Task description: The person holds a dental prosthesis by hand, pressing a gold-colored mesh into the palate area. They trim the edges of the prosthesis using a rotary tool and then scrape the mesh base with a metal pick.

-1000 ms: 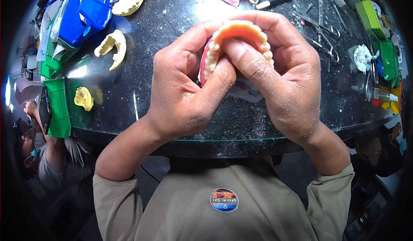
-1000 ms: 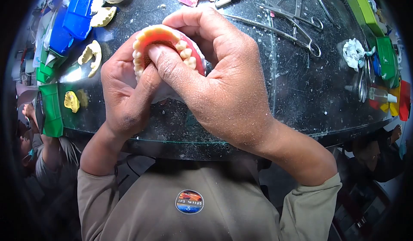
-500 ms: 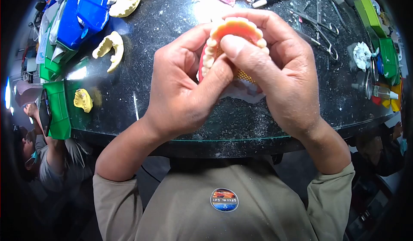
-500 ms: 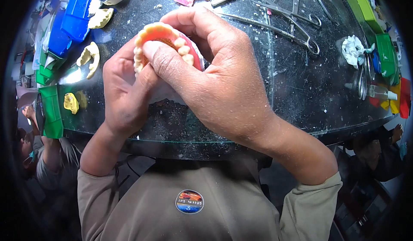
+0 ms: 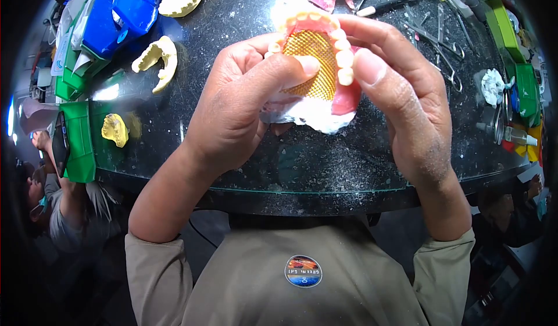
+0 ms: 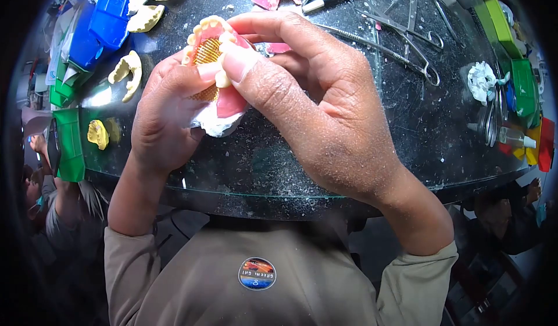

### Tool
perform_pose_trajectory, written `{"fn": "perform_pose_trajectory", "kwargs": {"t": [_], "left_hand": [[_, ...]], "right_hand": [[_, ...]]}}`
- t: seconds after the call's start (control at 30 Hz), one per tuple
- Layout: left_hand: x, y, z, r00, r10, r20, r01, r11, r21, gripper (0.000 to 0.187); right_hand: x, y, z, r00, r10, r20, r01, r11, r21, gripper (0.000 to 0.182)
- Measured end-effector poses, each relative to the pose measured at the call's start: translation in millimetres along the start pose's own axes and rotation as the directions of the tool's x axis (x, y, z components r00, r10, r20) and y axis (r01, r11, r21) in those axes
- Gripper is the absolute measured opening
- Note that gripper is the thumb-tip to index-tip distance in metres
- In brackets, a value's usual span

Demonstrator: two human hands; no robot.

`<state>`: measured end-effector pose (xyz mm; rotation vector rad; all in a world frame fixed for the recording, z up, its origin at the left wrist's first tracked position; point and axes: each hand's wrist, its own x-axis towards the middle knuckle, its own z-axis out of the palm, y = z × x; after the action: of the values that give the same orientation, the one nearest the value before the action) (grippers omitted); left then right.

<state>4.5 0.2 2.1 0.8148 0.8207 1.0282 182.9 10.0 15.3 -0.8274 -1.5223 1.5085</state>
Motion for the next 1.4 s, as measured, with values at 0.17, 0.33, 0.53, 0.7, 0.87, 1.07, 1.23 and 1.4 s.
{"fn": "perform_pose_trajectory", "kwargs": {"t": [0.17,0.33,0.53,0.7,0.87,1.07,1.23,1.4], "left_hand": [[-3,-3,-2,0.996,-0.008,-0.087,-0.008,0.983,-0.185,0.041],[0,3,-2,0.983,-0.129,-0.128,0.087,0.952,-0.293,0.055],[0,2,-10,0.992,-0.129,-0.002,0.118,0.911,-0.396,0.054],[1,0,-25,0.968,-0.053,0.244,0.172,0.85,-0.498,0.055],[1,0,-27,0.969,-0.054,0.239,0.166,0.863,-0.478,0.055],[-1,-1,-21,0.996,-0.059,0.073,0.081,0.933,-0.351,0.055],[1,1,-27,0.967,0.034,0.251,0.063,0.927,-0.369,0.058],[-7,1,-9,0.988,0.131,0.086,-0.123,0.988,-0.089,0.057]], "right_hand": [[0,1,-2,1.0,-0.003,-0.011,0.003,1.0,-0.007,0.04],[0,3,-4,1.0,-0.024,0.005,0.024,1.0,-0.013,0.041],[1,3,-5,0.999,-0.033,0.018,0.033,0.999,-0.021,0.041],[1,3,-6,0.999,-0.027,0.023,0.027,0.999,-0.017,0.041],[0,3,-6,1.0,-0.027,0.013,0.027,0.999,-0.039,0.041],[0,4,-8,0.999,-0.042,-0.004,0.042,0.996,-0.081,0.041],[1,8,-12,0.996,-0.079,-0.039,0.074,0.99,-0.122,0.04],[2,8,-15,0.991,-0.087,-0.106,0.066,0.98,-0.187,0.037]]}}
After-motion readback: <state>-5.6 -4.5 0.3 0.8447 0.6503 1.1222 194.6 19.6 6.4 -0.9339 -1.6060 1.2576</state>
